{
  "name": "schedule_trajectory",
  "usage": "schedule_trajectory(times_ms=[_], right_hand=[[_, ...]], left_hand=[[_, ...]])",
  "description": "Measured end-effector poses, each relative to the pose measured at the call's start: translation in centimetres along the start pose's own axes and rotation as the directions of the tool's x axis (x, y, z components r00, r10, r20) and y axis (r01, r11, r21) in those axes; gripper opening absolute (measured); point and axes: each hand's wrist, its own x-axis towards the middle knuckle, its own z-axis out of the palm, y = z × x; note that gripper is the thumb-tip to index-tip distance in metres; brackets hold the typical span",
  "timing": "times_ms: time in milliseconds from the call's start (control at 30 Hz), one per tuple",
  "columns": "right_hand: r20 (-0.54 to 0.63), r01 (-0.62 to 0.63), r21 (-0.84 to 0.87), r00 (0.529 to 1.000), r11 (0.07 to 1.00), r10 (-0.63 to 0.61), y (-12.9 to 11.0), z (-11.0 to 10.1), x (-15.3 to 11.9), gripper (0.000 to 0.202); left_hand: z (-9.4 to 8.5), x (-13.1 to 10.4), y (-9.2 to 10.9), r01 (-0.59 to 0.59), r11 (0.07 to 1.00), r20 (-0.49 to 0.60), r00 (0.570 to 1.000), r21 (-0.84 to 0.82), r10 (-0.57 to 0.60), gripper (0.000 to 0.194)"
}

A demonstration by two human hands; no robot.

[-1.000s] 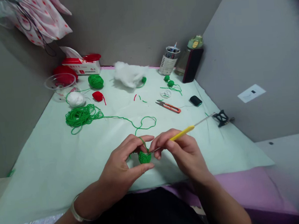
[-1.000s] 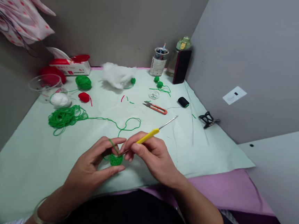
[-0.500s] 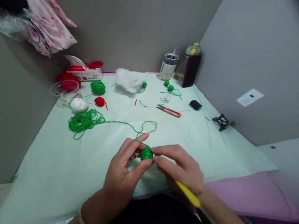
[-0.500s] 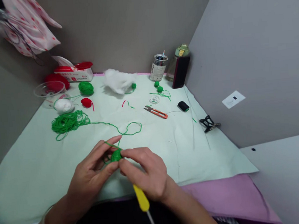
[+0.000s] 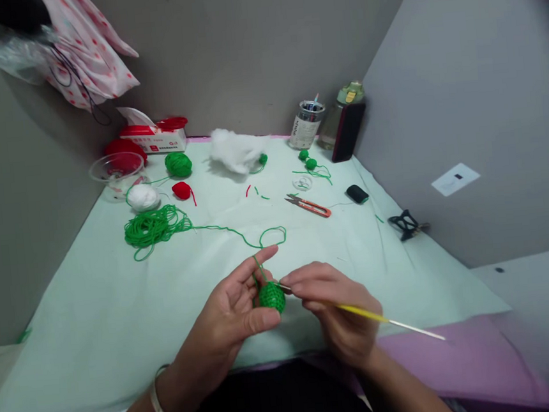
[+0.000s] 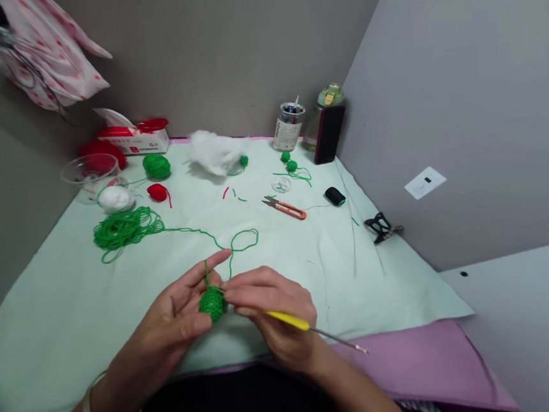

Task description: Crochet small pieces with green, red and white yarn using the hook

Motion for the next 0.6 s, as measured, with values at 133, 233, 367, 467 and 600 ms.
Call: schedule_trajectory(times_ms=[133, 233, 367, 467, 600], right_hand=[[-0.002, -0.092, 0.073, 0.996, 0.993, 0.093, -0.2, -0.7, 0.0, 0.024], [0.010, -0.216, 0.167, 0.976, 0.962, 0.218, -0.2, -1.5, 0.0, 0.019], [0.038, -0.355, 0.344, 0.930, 0.869, 0.365, 0.1, -2.0, 0.5, 0.014], [0.059, -0.421, 0.437, 0.895, 0.795, 0.442, 0.1, -1.4, 0.8, 0.014], [-0.053, -0.247, -0.004, 0.968, 0.969, 0.247, 0.0, 0.4, -0.2, 0.018]], left_hand=[[-0.9, -0.1, 0.2, -0.071, 0.981, 0.029, 0.997, 0.181, 0.066, 0.072], [-1.5, -0.4, 1.0, -0.066, 0.927, 0.062, 0.997, 0.368, 0.047, 0.069], [-1.8, -0.8, 2.1, -0.049, 0.880, 0.127, 0.992, 0.473, -0.013, 0.060], [-1.5, -0.7, 1.6, -0.041, 0.906, 0.110, 0.994, 0.420, -0.006, 0.058], [-0.5, -0.4, -0.3, -0.066, 0.957, -0.054, 0.995, 0.283, 0.084, 0.065]])
